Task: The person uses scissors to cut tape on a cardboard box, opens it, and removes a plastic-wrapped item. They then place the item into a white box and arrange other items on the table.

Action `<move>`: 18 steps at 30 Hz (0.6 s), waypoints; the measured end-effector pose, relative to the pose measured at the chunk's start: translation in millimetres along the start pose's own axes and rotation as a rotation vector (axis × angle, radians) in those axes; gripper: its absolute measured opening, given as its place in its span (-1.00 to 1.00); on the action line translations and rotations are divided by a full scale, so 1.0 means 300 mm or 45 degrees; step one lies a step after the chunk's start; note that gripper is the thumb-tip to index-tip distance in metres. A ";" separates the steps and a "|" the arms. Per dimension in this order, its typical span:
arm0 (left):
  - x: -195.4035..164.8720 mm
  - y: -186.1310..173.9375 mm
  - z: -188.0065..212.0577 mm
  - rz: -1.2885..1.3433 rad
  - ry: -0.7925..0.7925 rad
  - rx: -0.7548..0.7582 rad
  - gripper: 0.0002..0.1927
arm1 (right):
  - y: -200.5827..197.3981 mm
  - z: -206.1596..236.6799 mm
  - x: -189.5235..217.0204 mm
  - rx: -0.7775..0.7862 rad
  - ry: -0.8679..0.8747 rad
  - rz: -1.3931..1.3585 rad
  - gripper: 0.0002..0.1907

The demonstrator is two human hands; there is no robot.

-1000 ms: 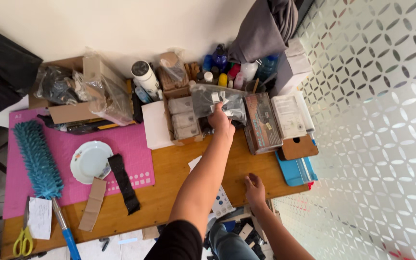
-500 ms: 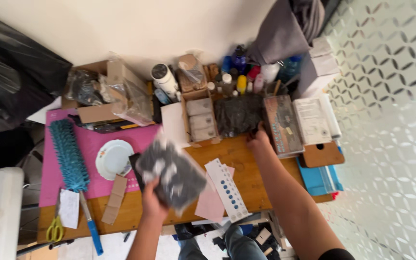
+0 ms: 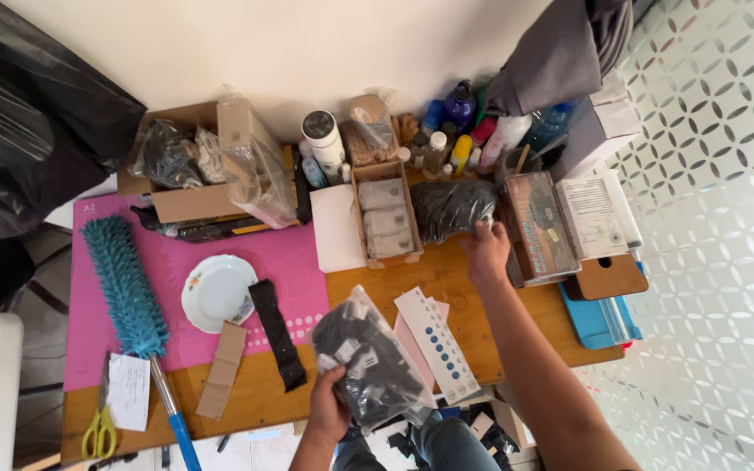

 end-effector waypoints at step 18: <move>-0.158 -0.209 0.025 -0.321 0.104 0.091 -0.41 | -0.198 0.389 -0.263 -0.517 0.586 0.300 -0.66</move>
Point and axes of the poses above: each hand's wrist, its own z-axis away from the middle knuckle, its own y-axis out of the palm, x = y × z, the point moved 5 cm from there along -z, towards the middle knuckle
